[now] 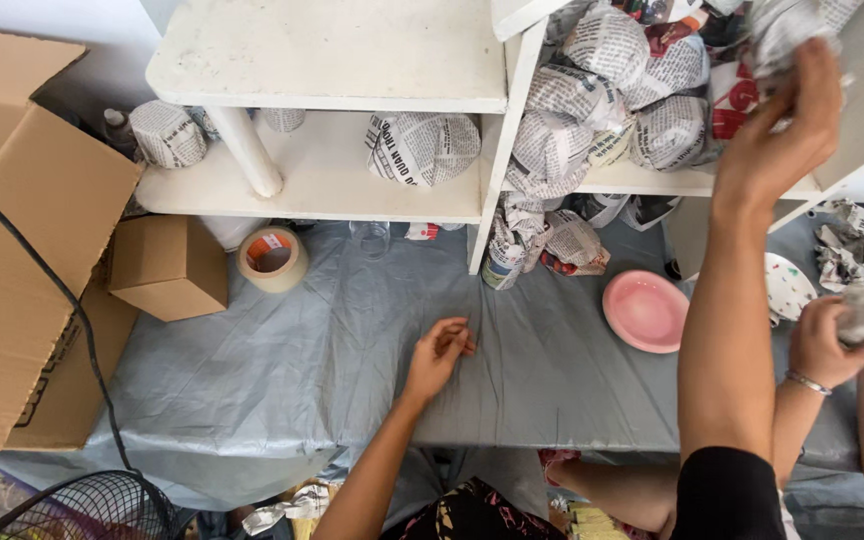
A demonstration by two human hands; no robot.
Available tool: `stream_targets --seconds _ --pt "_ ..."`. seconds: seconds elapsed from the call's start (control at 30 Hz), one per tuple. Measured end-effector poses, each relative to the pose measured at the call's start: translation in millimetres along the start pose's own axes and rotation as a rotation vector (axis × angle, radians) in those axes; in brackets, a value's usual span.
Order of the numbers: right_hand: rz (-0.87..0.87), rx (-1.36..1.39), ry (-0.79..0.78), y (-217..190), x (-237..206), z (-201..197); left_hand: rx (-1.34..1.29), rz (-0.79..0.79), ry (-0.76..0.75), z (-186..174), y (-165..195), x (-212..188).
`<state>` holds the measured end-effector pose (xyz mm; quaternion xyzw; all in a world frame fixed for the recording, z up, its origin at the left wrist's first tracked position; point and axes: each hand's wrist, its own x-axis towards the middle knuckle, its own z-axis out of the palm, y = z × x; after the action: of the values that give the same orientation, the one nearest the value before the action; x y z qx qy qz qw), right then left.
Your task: The person sits on the floor and crumple sheets of newspaper by hand, then presses the crumpled paper into the compartments of a small white shelf unit around items already wrapped in newspaper. They occasionally pull paper from a cardboard box and smooth a newspaper sheet on their lap at the end.
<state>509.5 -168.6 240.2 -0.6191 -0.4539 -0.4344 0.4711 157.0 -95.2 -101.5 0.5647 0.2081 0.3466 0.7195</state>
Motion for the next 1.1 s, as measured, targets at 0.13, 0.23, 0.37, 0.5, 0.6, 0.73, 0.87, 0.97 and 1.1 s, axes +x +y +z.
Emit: stream_targets --seconds 0.13,0.23,0.37,0.5,0.6,0.73,0.87,0.97,1.1 --pt "-0.149 -0.129 -0.206 -10.4 26.0 23.6 -0.042 -0.003 -0.008 0.9 11.1 2.6" --pt "-0.106 0.027 -0.352 -23.4 26.6 33.6 -0.017 -0.061 -0.008 -1.5 14.9 2.0" --pt "0.160 0.169 -0.362 -29.9 23.8 34.3 -0.048 -0.062 -0.027 -4.1 11.2 4.2" --pt "0.122 0.283 -0.306 -27.1 21.6 30.9 -0.062 -0.058 -0.032 -8.0 4.1 9.5" --pt "0.020 0.305 -0.252 -27.0 15.1 27.0 -0.059 -0.040 -0.031 -12.0 -0.3 13.4" --pt "0.154 0.324 -0.089 -43.5 -14.5 17.6 -0.040 -0.063 0.003 -11.3 -5.4 14.3" --pt "0.017 0.126 0.049 -104.4 -93.1 20.7 -0.039 0.062 0.085 -12.9 3.3 11.8" --pt "-0.130 0.284 -0.245 -175.0 -164.8 31.3 -0.017 0.177 0.222 -28.5 29.5 6.2" --pt "-0.292 0.608 -0.425 -264.6 -207.5 75.4 0.216 0.409 0.527 -81.5 91.5 5.3"
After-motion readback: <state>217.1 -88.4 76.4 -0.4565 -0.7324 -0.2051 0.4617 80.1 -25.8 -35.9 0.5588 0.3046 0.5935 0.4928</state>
